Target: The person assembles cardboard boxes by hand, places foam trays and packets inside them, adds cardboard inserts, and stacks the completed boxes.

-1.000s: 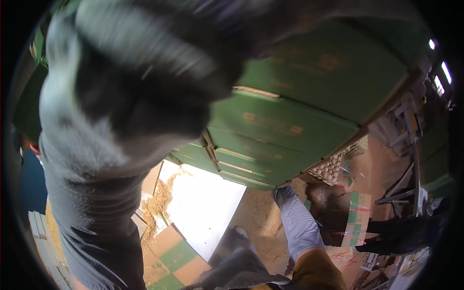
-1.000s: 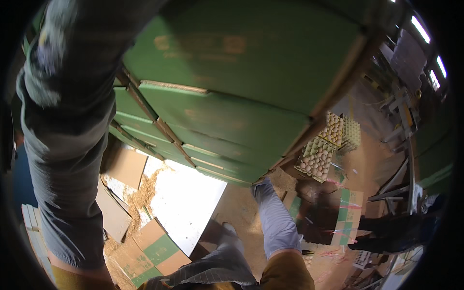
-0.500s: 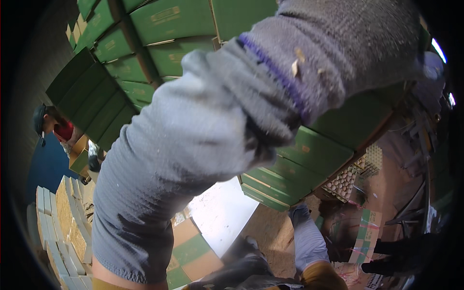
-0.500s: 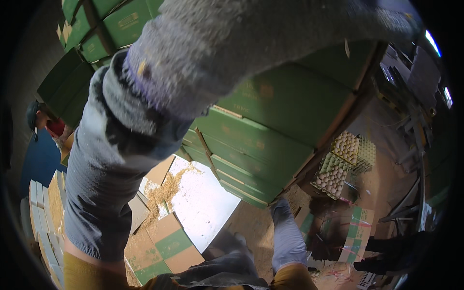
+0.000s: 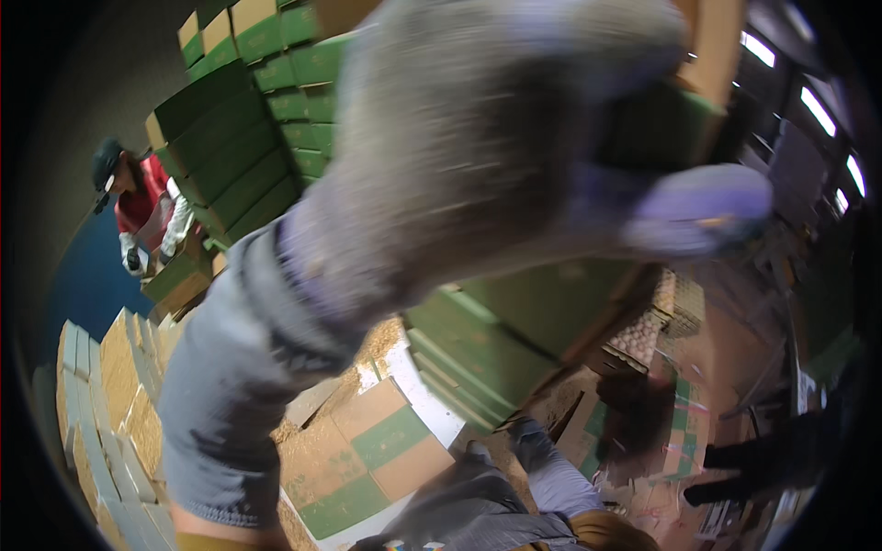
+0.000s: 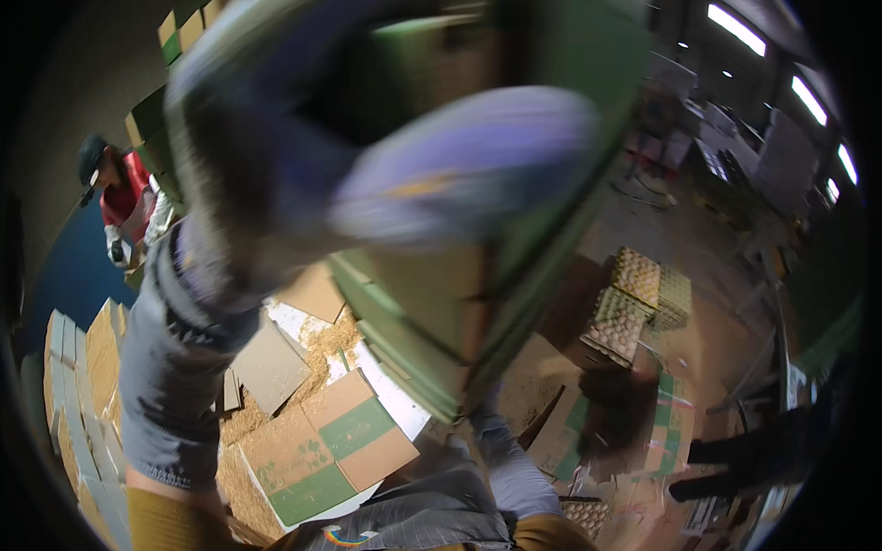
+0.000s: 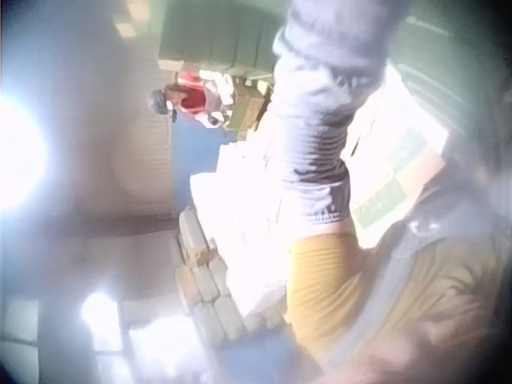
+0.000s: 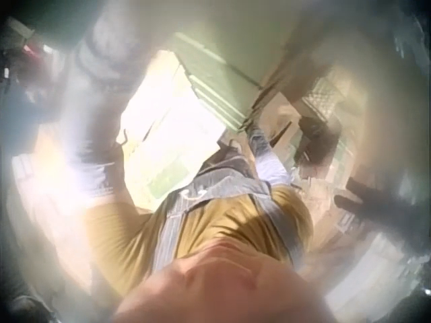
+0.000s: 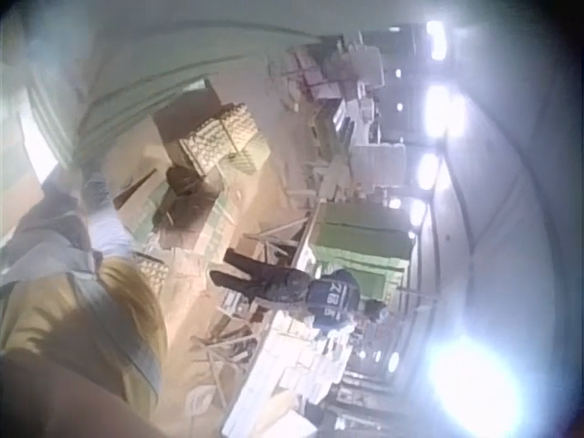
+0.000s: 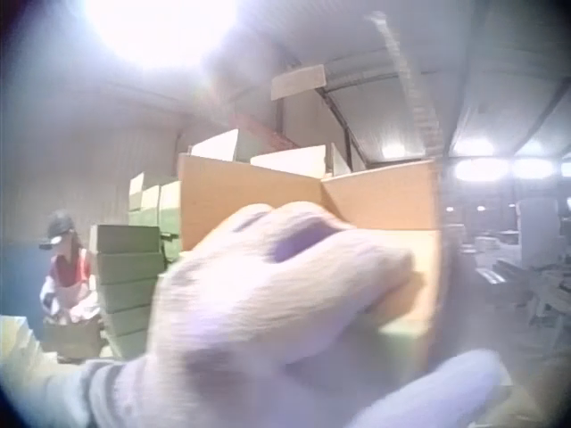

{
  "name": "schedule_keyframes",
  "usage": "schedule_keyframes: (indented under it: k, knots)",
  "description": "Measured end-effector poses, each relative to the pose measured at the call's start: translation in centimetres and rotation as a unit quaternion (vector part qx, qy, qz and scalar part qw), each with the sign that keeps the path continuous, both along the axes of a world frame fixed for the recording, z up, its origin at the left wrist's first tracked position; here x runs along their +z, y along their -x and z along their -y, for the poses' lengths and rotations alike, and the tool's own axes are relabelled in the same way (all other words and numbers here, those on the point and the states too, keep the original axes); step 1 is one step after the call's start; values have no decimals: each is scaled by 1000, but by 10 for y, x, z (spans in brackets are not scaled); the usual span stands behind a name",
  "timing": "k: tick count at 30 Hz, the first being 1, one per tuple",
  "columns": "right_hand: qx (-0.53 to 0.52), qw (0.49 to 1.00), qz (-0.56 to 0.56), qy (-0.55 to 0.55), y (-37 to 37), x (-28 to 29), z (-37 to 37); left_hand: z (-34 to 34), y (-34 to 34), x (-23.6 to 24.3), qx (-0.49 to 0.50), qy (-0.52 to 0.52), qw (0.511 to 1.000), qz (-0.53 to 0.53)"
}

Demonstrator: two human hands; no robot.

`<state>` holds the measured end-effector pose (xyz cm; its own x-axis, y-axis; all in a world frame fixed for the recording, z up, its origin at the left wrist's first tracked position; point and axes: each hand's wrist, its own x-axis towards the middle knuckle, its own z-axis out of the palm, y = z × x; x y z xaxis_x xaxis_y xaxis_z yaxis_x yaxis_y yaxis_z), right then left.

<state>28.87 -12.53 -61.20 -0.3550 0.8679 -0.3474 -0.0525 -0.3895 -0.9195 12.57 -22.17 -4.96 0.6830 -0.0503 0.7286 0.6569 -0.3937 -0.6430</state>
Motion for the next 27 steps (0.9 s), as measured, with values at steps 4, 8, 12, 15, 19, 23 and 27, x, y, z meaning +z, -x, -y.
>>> schedule_keyframes:
  k: [4, 8, 12, 15, 19, 23, 27]
  knots:
    - [29, 986, 143, -79, 56, -9, 39, 81, 39, -15, 42, 166, 973, 157]
    - [75, 936, 316, -135, 87, -10, 43, 102, 58, -6, 57, 125, 975, 176]
    - [120, 876, 443, -146, 74, -3, 19, 87, 74, -7, 103, 95, 962, 235]
    - [-123, 910, 230, -322, 54, 45, -23, 87, 86, -8, 118, 68, 956, 261]
    - [-97, 732, -79, -670, 72, 356, 13, 114, 89, -11, 161, 36, 965, 205]
    - [-9, 595, -251, -763, 68, 530, 59, 82, 63, -12, 35, 38, 982, 183]
    - [-73, 613, -113, -778, 40, 550, 49, 119, 69, -56, -100, -119, 953, 260]
